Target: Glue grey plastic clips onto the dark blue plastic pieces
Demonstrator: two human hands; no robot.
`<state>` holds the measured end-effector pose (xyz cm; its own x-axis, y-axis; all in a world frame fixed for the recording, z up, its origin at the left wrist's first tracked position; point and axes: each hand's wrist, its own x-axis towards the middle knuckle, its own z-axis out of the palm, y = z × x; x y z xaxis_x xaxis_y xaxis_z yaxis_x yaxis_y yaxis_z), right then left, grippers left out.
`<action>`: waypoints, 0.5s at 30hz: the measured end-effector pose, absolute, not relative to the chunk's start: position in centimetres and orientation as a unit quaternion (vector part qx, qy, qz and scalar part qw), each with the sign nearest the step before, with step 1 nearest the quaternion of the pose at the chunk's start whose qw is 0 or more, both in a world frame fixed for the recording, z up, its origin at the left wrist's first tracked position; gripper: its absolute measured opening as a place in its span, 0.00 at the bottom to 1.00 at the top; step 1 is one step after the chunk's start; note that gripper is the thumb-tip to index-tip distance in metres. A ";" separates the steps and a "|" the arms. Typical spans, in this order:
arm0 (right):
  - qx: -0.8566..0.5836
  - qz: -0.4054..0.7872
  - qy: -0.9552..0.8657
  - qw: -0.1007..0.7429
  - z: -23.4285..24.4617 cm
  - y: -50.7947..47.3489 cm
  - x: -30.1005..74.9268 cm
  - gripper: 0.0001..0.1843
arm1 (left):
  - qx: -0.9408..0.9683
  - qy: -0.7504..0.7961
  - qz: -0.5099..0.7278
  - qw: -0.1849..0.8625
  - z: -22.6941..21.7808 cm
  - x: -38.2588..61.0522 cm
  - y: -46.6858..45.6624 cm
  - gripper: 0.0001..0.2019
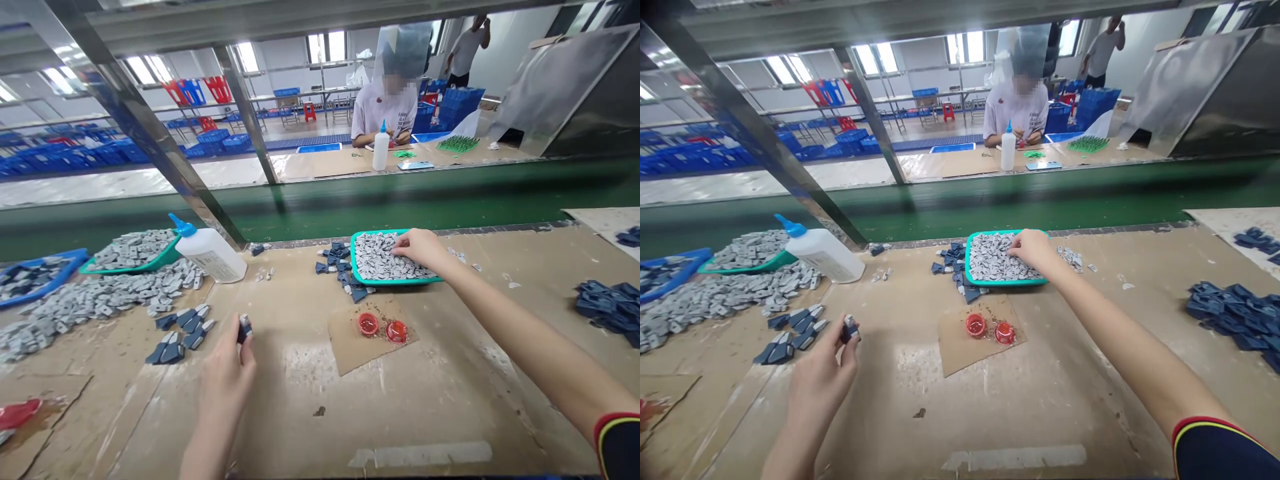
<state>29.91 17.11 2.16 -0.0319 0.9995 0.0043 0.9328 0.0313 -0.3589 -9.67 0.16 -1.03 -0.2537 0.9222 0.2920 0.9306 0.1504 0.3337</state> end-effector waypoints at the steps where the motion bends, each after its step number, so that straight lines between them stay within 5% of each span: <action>1: -0.687 0.124 -0.704 0.126 1.8 17.2 29.5 0.07 | -0.617 -0.762 -0.190 0.038 -0.9 -10.7 0.5 0.22; 7: -0.693 0.104 -0.701 0.136 1.4 16.3 27.5 0.09 | -0.682 -0.712 -0.139 0.091 -0.1 -12.3 3.8 0.22; 15: -0.657 0.165 -0.697 0.237 2.7 11.4 29.1 0.13 | -0.815 -0.521 -0.235 -0.096 0.7 -3.8 12.2 0.17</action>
